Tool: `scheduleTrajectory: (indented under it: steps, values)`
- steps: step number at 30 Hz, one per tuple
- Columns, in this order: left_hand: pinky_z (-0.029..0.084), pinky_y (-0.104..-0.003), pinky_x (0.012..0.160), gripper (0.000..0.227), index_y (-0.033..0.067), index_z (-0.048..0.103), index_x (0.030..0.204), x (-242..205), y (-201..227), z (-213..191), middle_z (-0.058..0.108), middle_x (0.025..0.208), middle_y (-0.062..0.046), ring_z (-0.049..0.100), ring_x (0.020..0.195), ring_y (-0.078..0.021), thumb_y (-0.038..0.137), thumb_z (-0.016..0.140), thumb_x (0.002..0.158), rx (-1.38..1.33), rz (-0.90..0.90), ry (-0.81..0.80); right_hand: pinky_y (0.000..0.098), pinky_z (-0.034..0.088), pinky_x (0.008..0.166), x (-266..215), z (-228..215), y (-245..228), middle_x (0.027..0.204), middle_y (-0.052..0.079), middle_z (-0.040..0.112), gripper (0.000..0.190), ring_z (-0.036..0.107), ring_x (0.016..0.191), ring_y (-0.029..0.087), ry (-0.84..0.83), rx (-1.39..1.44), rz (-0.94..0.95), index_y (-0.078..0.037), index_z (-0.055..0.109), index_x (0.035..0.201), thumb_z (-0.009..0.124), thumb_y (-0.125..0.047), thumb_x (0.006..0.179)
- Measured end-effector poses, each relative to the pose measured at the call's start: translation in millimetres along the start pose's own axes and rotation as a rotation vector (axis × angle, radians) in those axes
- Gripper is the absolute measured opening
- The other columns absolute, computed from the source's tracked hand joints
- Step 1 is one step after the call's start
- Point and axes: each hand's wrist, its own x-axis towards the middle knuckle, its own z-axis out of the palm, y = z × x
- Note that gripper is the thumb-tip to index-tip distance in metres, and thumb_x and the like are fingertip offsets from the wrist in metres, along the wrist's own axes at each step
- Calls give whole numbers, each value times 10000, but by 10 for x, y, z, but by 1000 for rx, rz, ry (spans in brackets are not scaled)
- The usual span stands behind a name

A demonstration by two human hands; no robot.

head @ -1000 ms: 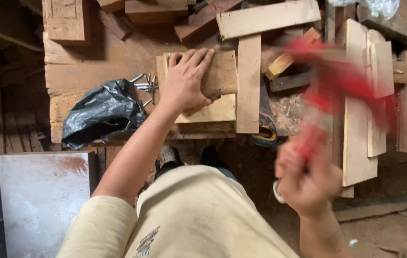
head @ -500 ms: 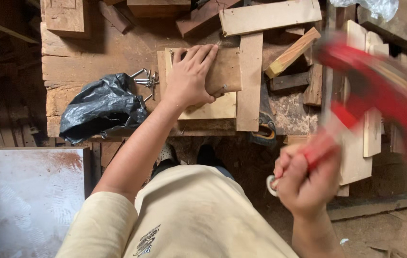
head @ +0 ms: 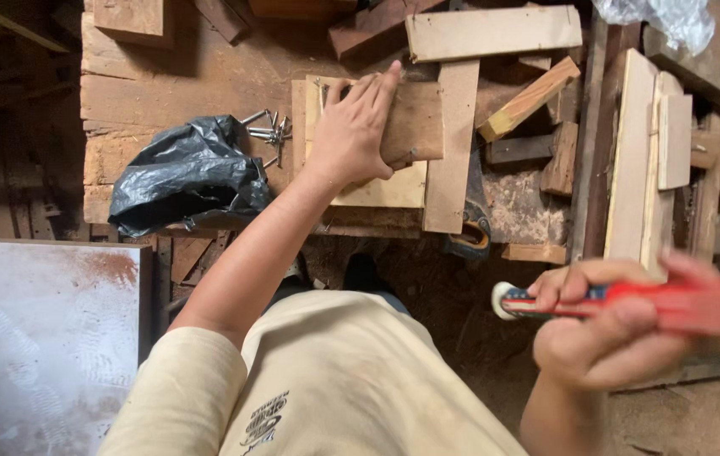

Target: The person hammers nails into a small wooden box frame to secure its sides. Then the person uses a hand saw to cut a piece of wood on the workbench. The person handles nails, a hammer, a saw, and wooden boards during the process.

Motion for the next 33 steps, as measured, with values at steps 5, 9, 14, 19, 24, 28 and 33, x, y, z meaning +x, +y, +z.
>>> scheduleTrajectory:
  steps: [5,9,14,19,24,28,33]
  values:
    - [226,-510,1232,1607,4,-30,1585,-36,67,-36,454,1519,-197,405,1458,-298,553,994,475,-66,4,29,513,488,527,-72,509,365,698,214,624,251,637,625,391,-535,-564,319,-40,514,1160,544,-269,1060]
    - [254,-537,1157,1615,6,-6,1544,-71,72,-77,443,1531,-194,412,1419,-311,519,1013,400,-110,33,148,626,481,560,-219,375,756,705,327,627,257,622,704,553,-712,-702,459,-15,539,1147,561,-227,1003]
    - [207,-501,1223,1600,20,-9,1559,38,27,-60,431,1513,-195,370,1433,-306,573,990,439,-35,-23,-20,437,503,477,-124,214,624,675,201,641,254,636,535,337,-559,-584,324,1,575,1127,527,-244,1081]
    - [229,-512,1215,1553,15,1,1587,-7,13,67,460,1507,-182,381,1458,-291,557,965,497,-5,14,51,317,548,493,-67,160,337,762,99,639,294,651,604,144,-335,-373,179,39,509,1232,465,-240,1149]
    - [228,-518,1199,1613,20,2,1581,11,49,47,434,1515,-174,387,1431,-290,632,973,448,18,-5,28,570,495,541,-294,428,683,707,280,654,345,647,657,489,-731,-738,335,63,509,1196,547,-235,1027]
    - [192,-534,1220,1624,28,21,1582,52,-2,-75,408,1541,-156,349,1455,-292,640,978,421,10,-13,-47,577,498,610,-388,421,823,749,297,648,242,637,742,514,-672,-541,425,-20,536,1117,549,-252,1048]
    - [90,-578,1262,1602,155,51,1620,108,-46,-225,314,1641,-47,296,1491,-229,501,1010,384,-33,167,-225,381,499,396,-305,192,618,603,128,600,204,610,449,264,-484,-255,761,-65,567,1143,546,-232,1027]
